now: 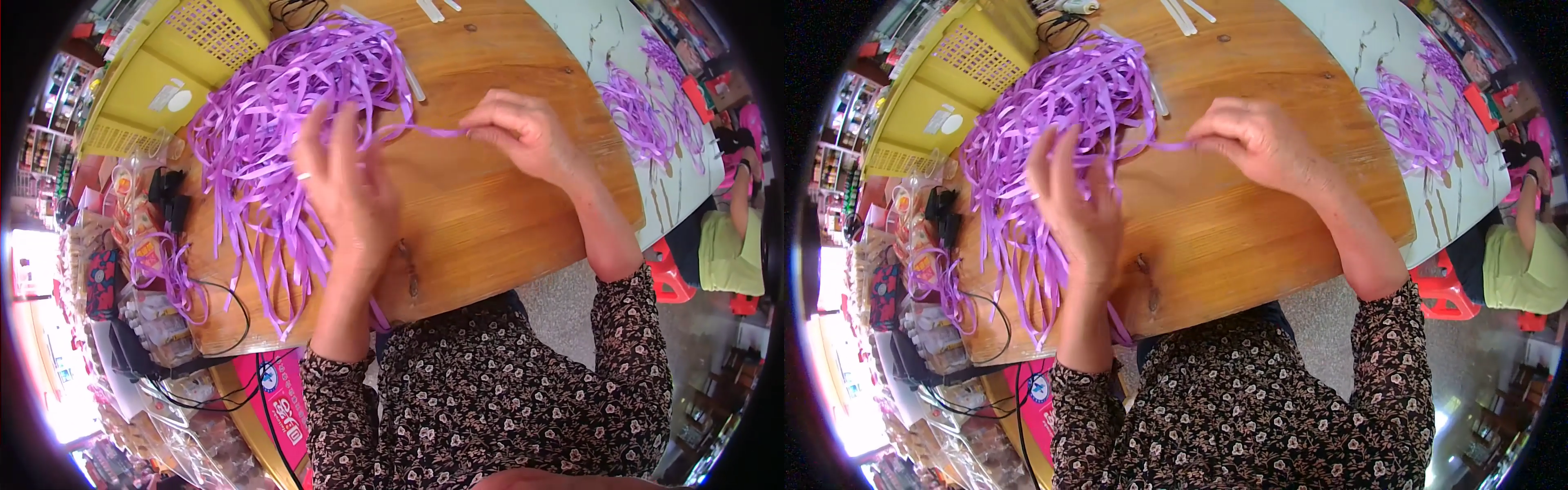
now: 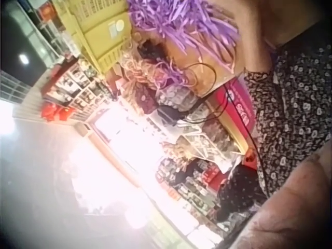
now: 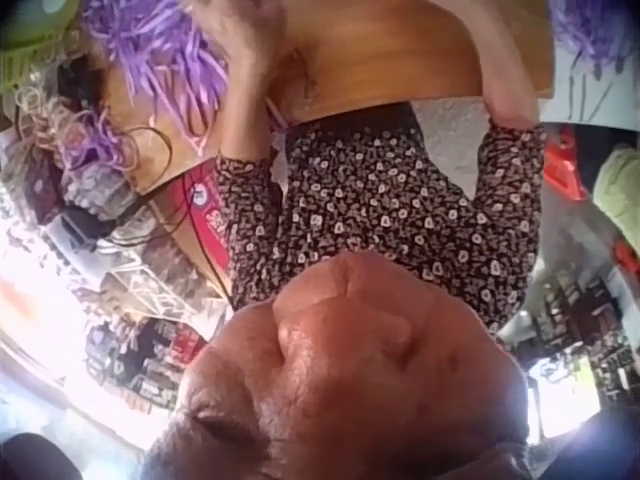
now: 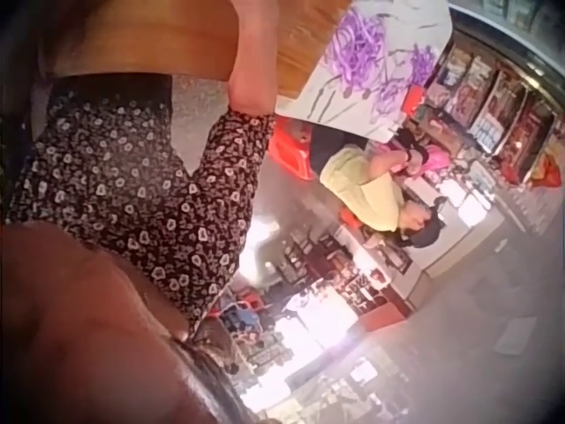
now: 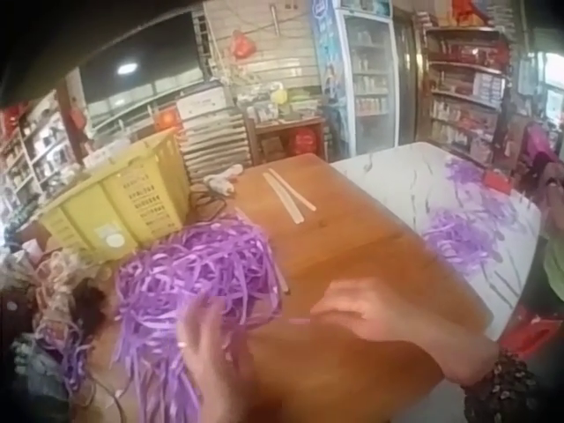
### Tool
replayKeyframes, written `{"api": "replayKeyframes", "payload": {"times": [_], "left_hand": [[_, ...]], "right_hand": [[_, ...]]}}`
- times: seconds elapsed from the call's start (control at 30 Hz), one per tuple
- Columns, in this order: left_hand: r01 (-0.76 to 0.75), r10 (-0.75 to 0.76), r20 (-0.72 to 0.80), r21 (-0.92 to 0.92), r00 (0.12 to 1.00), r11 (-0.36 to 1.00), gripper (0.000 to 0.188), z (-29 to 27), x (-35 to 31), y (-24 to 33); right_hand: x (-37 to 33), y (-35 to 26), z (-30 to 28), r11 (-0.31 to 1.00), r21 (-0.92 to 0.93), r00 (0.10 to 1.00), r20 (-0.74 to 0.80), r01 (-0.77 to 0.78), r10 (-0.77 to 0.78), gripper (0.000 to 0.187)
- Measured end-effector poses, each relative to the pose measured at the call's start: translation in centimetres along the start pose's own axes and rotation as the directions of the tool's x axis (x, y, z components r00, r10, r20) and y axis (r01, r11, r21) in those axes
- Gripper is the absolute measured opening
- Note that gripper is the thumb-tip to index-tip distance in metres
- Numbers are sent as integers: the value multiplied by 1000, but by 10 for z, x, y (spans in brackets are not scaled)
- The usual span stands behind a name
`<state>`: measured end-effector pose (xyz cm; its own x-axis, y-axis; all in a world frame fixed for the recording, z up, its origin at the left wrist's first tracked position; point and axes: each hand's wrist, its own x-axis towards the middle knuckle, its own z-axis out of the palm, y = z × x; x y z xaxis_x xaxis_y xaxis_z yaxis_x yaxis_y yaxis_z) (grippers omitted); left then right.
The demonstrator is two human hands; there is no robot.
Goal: The person picks up a purple ribbon and rolls one end into a small coil by hand. They then wrap the remaining length of the ribbon around the coil multiple times to form a small flower shape.
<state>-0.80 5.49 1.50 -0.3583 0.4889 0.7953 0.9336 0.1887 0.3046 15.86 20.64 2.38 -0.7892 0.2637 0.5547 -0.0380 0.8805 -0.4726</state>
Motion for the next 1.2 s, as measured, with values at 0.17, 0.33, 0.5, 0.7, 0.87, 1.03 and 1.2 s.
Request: {"api": "replayKeyframes", "payload": {"times": [0.17, 0.33, 0.5, 0.7, 0.87, 1.03, 1.2], "left_hand": [[248, -119, 220, -776, 968, 580, 27, 19, -20, 35], [865, -93, 863, -500, 496, -30, 23, 10, -16, 31], [819, -141, 808, -557, 572, 135, 13, 10, -17, 24], [753, -327, 684, -633, 653, 179, 6, 11, -19, 13], [752, -343, 683, -648, 645, 123, 6, 5, -13, 14], [742, -358, 668, -659, 653, 125, 7, 2, -14, 18], [765, -362, 699, -640, 617, 69, 8, 0, -15, 20]], "right_hand": [[-3, -31, 20, 978, -19, 975, -69, 210, -211, 14], [-6, -30, 16, 968, -107, 954, -175, 225, -242, 15], [-5, -17, 18, 990, -33, 983, -116, 138, -141, 19], [0, -10, 9, 997, 70, 997, -70, 43, -38, 16], [-3, 6, 0, 925, 319, 949, -163, -208, 269, 12], [-3, 2, 0, 947, 312, 959, -236, -77, 156, 15], [0, -12, 3, 984, 178, 985, -173, 30, 1, 20]]}}
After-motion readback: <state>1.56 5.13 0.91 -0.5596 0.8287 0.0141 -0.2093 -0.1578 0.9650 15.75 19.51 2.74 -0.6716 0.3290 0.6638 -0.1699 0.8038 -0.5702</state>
